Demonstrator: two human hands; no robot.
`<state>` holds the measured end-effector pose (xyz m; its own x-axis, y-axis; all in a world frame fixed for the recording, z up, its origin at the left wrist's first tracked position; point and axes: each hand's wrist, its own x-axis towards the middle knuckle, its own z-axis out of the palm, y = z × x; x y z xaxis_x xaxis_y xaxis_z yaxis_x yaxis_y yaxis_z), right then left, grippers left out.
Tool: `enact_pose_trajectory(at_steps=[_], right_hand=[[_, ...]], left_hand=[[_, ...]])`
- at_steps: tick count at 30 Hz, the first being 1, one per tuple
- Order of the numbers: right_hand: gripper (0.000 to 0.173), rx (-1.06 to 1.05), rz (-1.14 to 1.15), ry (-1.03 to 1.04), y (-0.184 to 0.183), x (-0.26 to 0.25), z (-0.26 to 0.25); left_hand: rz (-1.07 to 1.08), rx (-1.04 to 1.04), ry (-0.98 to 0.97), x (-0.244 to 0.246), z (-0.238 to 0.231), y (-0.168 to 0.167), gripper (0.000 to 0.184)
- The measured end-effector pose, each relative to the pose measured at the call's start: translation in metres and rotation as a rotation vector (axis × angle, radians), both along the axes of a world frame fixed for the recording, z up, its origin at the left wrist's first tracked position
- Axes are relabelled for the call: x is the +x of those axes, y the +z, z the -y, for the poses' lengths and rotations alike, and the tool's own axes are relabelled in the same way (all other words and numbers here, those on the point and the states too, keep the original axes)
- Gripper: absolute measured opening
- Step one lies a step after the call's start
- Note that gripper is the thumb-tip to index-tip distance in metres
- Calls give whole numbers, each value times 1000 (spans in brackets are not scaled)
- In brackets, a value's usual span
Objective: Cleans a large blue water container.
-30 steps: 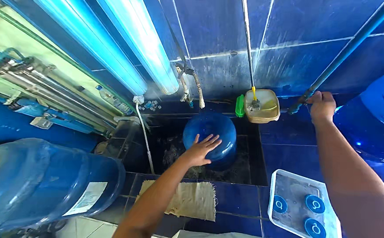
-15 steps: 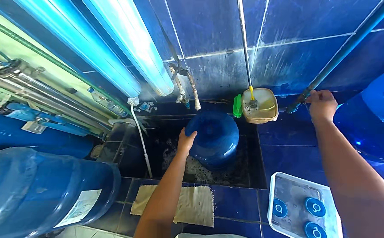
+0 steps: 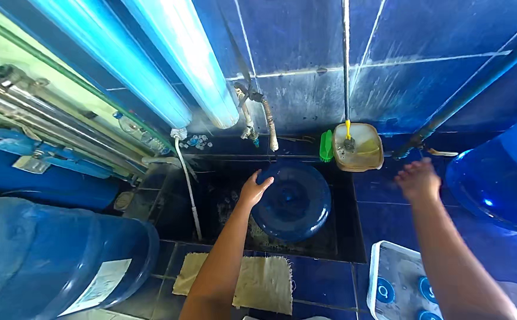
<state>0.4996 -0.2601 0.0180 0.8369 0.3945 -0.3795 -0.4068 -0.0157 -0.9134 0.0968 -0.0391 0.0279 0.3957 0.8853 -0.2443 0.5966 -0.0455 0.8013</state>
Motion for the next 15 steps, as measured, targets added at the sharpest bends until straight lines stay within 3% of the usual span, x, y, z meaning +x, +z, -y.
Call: enact_pose_trajectory(at_steps=[3,6,9,12,15], right_hand=[[53,-108,7,443,-8,-145,25],[73,-59,-71,450,-18,-241,30],[71,-15,-79,276,7,-248,29],[49,12,-17,368,77,-232,43],[48,-31,88,476,157,-218,47]], left_hand=[[28,-15,93,-8,13,-7,70],[8,32,108,-4,47,0,77],[60,70,25,-12,76,37,83],[191,133,-120,-35,83,100,77],[334,152,-253,-67,90,180,77]])
